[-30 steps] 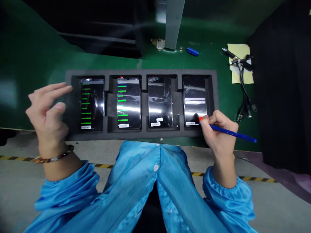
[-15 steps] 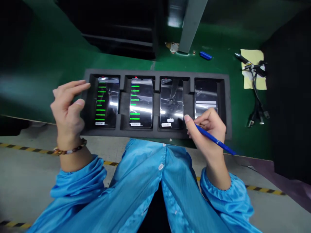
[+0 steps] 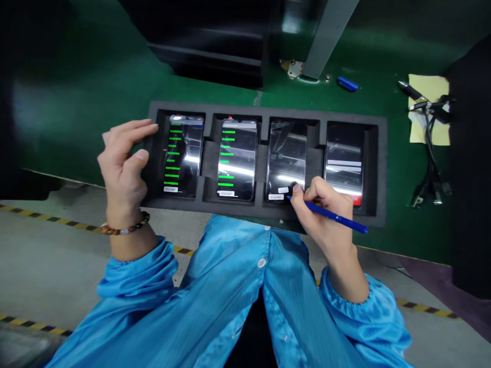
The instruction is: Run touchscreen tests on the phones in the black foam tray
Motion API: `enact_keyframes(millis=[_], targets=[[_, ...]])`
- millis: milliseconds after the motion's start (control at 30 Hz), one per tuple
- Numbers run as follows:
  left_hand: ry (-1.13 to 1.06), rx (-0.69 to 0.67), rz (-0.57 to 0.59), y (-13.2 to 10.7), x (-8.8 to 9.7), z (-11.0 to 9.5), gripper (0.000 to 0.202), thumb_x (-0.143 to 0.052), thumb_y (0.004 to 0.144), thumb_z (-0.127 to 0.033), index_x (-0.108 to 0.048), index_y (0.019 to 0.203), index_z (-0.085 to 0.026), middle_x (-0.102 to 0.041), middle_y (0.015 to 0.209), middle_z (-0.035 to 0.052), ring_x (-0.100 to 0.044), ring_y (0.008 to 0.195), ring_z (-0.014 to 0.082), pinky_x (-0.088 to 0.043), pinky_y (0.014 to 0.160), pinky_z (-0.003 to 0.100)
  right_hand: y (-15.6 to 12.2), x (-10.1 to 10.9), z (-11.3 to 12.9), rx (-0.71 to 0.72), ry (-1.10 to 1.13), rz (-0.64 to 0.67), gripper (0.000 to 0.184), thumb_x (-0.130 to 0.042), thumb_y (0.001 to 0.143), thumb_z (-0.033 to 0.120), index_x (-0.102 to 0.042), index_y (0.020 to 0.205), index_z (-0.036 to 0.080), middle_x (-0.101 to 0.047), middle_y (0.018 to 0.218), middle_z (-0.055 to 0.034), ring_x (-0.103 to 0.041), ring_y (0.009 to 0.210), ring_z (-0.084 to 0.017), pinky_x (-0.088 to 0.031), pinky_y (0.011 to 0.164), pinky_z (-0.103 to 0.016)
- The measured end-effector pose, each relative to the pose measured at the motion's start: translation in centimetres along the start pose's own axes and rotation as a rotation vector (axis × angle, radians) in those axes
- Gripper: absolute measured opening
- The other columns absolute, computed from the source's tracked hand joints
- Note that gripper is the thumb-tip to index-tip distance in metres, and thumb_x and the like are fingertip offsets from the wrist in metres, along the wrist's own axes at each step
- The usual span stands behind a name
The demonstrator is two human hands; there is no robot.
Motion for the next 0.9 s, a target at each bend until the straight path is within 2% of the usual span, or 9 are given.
enact_keyframes(millis=[233, 400, 667, 767, 900], targets=[[0.025, 0.024, -0.003, 0.0, 0.0, -0.1, 0.059, -0.050, 0.108, -0.069, -0.079, 0.139, -0.029, -0.074, 0.148, 0.0064, -0.064, 0.143, 0.0325, -0.039, 0.125, 0.052, 0.1, 0.0, 0.0, -0.027, 0.009, 0.013, 0.049, -0.075, 0.098, 0.034, -0.040, 0.066, 0.020, -0.054, 0.061, 0.0035, -0.047, 0.056, -0.009, -0.036, 0.056, -0.027], [0.021, 0.024, 0.005, 0.0, -0.1, 0.0, 0.056, -0.052, 0.108, -0.064, -0.078, 0.140, -0.027, -0.074, 0.149, 0.0074, -0.063, 0.143, 0.0322, -0.039, 0.125, 0.051, 0.0, 0.1, 0.1, -0.054, 0.005, -0.020, 0.044, -0.074, 0.098, 0.033, -0.046, 0.067, 0.020, -0.053, 0.060, 0.0041, -0.049, 0.056, -0.009, -0.037, 0.056, -0.028], [-0.016, 0.017, -0.001, 0.0, 0.0, 0.1, 0.051, -0.055, 0.108, -0.057, -0.079, 0.140, -0.026, -0.074, 0.149, 0.0089, -0.063, 0.143, 0.0327, -0.040, 0.124, 0.051, -0.1, 0.1, 0.1, -0.007, -0.019, -0.020, 0.045, -0.073, 0.097, 0.028, -0.041, 0.066, 0.020, -0.052, 0.060, 0.0042, -0.046, 0.054, -0.008, -0.035, 0.055, -0.028], [-0.017, 0.022, 0.003, -0.1, -0.1, 0.0, 0.051, -0.054, 0.108, -0.059, -0.079, 0.139, -0.027, -0.074, 0.149, 0.0076, -0.063, 0.143, 0.0323, -0.040, 0.125, 0.052, -0.1, 0.3, 0.0, -0.040, 0.097, -0.007, 0.047, -0.076, 0.097, 0.029, -0.042, 0.066, 0.020, -0.053, 0.058, 0.0045, -0.046, 0.051, -0.008, -0.037, 0.054, -0.028], [-0.081, 0.041, -0.022, -1.0, -0.5, -0.9, 0.050, -0.053, 0.108, -0.062, -0.080, 0.136, -0.030, -0.074, 0.148, 0.0058, -0.063, 0.143, 0.0319, -0.042, 0.125, 0.052, 0.1, 0.4, 0.4, -0.167, 0.256, -0.104, 0.042, -0.085, 0.095, 0.041, -0.053, 0.074, 0.023, -0.057, 0.057, 0.0050, -0.051, 0.045, -0.010, -0.038, 0.046, -0.027]])
Point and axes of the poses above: each hand's wrist, its own y-axis towards the middle knuckle, its own x-axis out of the back of the hand, z = x × y, the point moved 5 cm from there along y, towards the middle knuckle
